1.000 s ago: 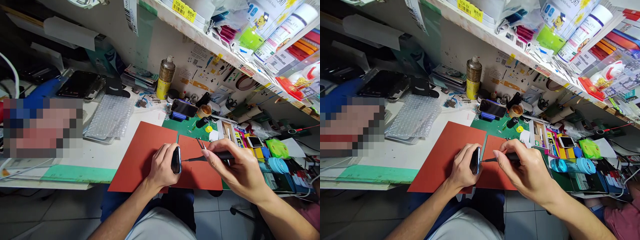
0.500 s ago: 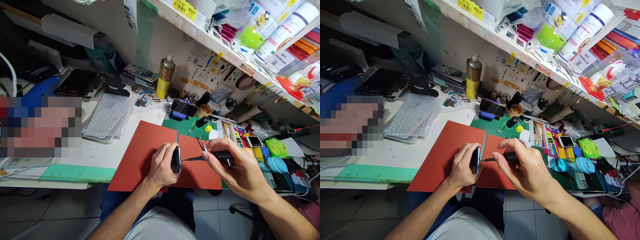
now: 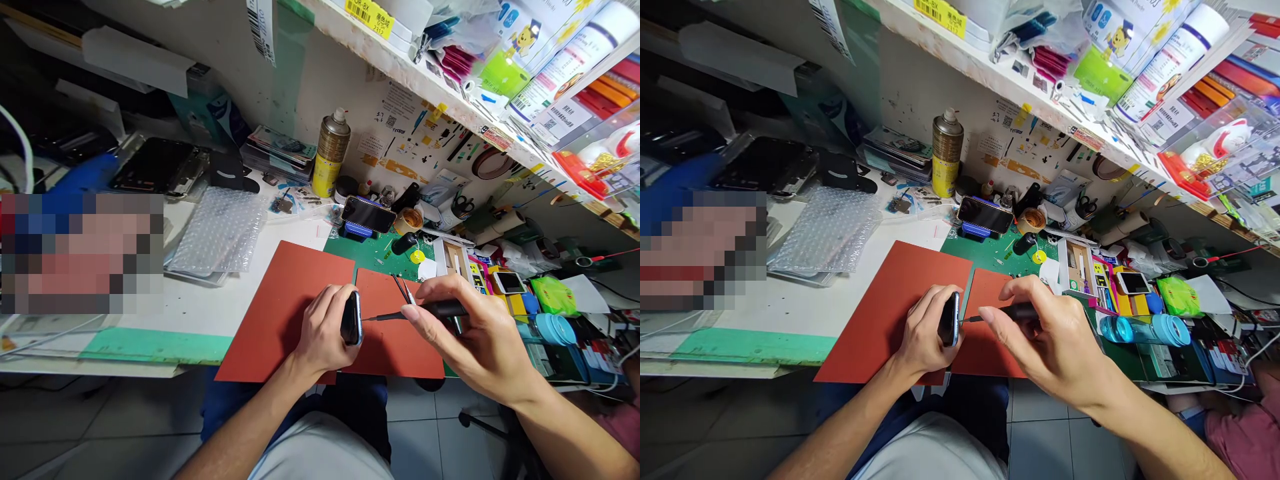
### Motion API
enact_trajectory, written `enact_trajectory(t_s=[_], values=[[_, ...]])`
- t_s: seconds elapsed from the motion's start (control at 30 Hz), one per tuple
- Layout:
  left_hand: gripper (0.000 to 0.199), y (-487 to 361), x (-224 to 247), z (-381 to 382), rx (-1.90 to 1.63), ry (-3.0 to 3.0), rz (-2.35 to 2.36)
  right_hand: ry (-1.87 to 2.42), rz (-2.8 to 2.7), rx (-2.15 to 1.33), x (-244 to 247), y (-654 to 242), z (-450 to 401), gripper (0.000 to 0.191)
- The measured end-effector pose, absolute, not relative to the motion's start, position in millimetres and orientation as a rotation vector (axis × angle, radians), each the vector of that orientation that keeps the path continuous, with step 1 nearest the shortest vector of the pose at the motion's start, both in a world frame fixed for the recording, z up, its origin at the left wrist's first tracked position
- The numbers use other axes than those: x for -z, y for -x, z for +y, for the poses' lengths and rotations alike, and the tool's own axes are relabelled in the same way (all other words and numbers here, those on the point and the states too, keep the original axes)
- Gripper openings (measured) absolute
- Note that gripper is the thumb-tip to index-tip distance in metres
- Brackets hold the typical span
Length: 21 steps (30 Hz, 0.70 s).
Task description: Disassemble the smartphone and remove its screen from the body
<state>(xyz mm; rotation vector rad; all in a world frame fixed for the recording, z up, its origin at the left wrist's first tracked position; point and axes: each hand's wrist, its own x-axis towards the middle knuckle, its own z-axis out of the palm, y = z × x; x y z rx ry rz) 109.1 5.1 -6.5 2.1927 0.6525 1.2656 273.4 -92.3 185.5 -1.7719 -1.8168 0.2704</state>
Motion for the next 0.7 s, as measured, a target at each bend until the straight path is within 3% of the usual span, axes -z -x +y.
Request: enact_trajectory(t_s=[0.23,0.4,0.7], values=[[0.059,-109.0,7.4,4.7,-1.261,-2.196,0.652,1.756,-1.766,-0.477,-185.4,-277.7,-92.8,0.012],[0.058,-109.2,6.3,4.9,-1.26,-2.201,0.643,1.83,-1.748,-0.341,-187.2,-276.9,-91.6,0.014],[0.058,-109.5,5.3,4.8,-1.255,-2.204,0.651,1.82,-1.768,-0.415,-190.4,-276.8,-90.3,0.012]])
